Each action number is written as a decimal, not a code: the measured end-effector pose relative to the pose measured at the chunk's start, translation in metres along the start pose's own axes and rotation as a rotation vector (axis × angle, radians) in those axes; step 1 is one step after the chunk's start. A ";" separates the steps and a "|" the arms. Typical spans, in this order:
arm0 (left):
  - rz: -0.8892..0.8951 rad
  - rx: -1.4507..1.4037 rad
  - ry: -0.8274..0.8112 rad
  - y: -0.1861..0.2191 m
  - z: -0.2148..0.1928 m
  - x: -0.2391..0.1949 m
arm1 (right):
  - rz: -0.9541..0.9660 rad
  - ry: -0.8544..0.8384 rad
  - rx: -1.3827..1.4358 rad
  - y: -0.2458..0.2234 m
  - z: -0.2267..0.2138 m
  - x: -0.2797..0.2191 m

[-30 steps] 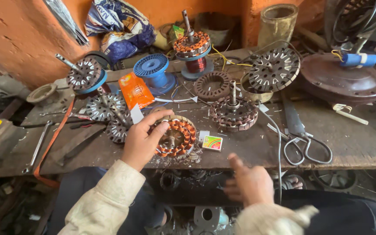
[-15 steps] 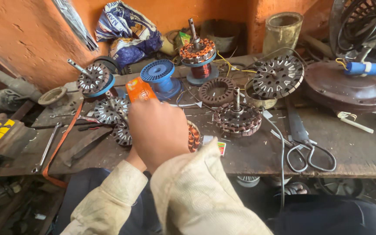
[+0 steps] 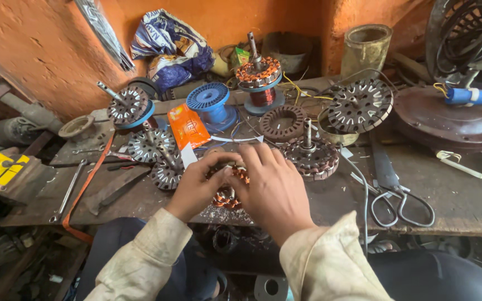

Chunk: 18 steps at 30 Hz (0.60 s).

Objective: The person wraps small white insulating strips around the copper windings of a motor armature. They use scissors to cut the strips to length and tuck them into the slots between the windings. The work is performed one armature at a time on a cluttered workbench.

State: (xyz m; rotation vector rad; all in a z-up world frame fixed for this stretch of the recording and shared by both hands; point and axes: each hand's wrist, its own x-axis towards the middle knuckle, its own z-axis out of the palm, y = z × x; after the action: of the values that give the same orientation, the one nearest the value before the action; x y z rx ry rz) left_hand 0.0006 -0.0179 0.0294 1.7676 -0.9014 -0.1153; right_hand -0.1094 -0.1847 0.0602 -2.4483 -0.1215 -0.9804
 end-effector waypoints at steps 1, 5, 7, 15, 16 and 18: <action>-0.031 -0.008 0.002 0.000 0.000 -0.002 | -0.027 0.042 0.050 0.003 0.003 0.002; -0.002 0.137 0.026 0.003 -0.004 -0.006 | 0.069 -0.020 0.250 0.010 0.019 0.003; 0.013 0.201 0.049 0.006 -0.005 -0.007 | 0.209 -0.050 0.367 0.010 0.027 -0.002; -0.043 0.076 0.169 0.004 0.001 -0.003 | 0.306 0.072 0.463 0.006 0.048 -0.008; -0.035 0.114 0.158 0.003 0.001 -0.005 | 0.309 0.075 0.480 0.007 0.048 -0.009; -0.012 0.192 0.134 0.001 0.000 -0.006 | 0.290 0.104 0.507 0.009 0.047 -0.010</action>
State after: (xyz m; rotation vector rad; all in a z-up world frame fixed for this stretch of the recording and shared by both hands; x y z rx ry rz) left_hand -0.0043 -0.0136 0.0283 1.9335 -0.8266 0.0836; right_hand -0.0854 -0.1688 0.0208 -1.8861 0.0209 -0.8256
